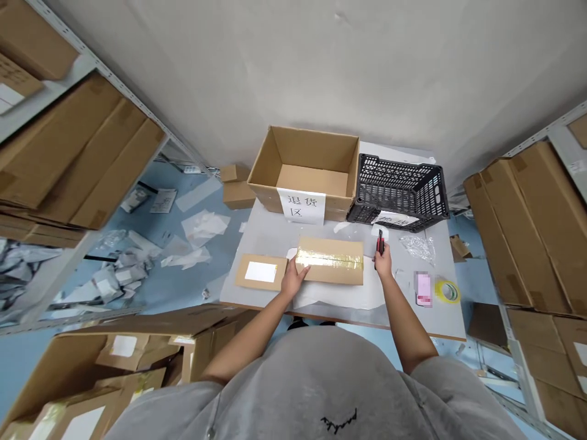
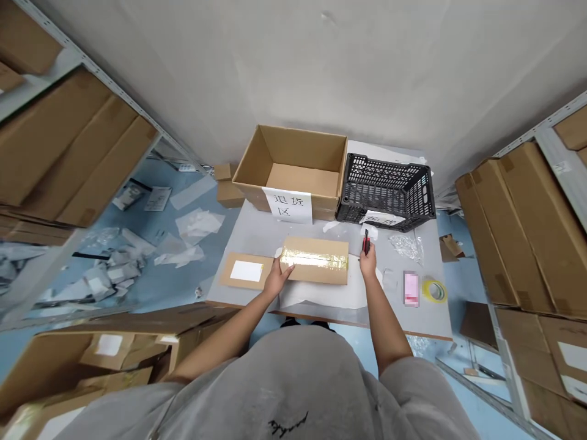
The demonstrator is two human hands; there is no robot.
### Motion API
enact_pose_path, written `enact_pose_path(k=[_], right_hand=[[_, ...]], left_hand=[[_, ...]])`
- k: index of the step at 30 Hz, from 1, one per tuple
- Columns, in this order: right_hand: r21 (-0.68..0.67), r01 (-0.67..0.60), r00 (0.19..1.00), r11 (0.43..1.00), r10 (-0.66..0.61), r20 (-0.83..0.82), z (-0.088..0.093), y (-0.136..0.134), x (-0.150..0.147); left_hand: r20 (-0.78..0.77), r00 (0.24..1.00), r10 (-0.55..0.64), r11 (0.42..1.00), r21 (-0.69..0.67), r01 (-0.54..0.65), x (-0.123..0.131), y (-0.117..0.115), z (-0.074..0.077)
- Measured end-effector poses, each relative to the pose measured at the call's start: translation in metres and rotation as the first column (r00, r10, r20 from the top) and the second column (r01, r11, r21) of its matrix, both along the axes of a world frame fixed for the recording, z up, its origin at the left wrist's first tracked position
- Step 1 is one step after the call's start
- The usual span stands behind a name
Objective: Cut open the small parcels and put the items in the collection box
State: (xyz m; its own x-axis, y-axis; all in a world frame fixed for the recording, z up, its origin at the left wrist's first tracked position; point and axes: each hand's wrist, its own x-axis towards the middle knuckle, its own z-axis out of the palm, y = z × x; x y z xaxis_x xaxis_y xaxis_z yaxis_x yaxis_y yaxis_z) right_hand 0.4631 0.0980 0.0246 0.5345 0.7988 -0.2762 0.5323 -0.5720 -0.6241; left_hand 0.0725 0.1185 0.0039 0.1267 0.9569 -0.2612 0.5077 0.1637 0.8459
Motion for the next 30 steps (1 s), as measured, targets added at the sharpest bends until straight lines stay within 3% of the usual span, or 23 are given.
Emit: enact_pose_path(k=[3, 5, 8, 11, 17, 30], right_hand=[[0.143, -0.113, 0.981, 0.983, 0.133, -0.142, 0.035, -0.014, -0.026], [0.152, -0.312, 0.936, 0.938, 0.331, -0.119, 0.056, -0.015, -0.058], [0.033, -0.555, 0.830, 0.831, 0.556, -0.043, 0.075, -0.002, -0.114], [-0.080, -0.680, 0.730, 0.728, 0.683, 0.012, 0.082, 0.018, -0.156], [-0.231, -0.735, 0.638, 0.637, 0.766, 0.081, 0.079, 0.043, -0.182], [-0.338, -0.730, 0.567, 0.594, 0.803, 0.185, 0.076, 0.048, -0.180]], left_hand=[[0.015, 1.000, 0.023, 0.999, -0.046, -0.022, 0.004, 0.007, 0.000], [0.000, 1.000, 0.026, 0.996, -0.091, -0.026, 0.006, 0.010, -0.001], [-0.019, 0.999, 0.042, 0.994, -0.097, -0.044, 0.009, 0.012, -0.004], [0.027, 0.998, 0.055, 0.998, -0.038, -0.054, 0.010, 0.011, -0.007], [0.066, 0.998, 0.025, 0.999, -0.038, -0.023, 0.010, 0.013, -0.012], [0.118, 0.993, 0.031, 0.999, -0.047, -0.026, 0.011, 0.015, -0.017]])
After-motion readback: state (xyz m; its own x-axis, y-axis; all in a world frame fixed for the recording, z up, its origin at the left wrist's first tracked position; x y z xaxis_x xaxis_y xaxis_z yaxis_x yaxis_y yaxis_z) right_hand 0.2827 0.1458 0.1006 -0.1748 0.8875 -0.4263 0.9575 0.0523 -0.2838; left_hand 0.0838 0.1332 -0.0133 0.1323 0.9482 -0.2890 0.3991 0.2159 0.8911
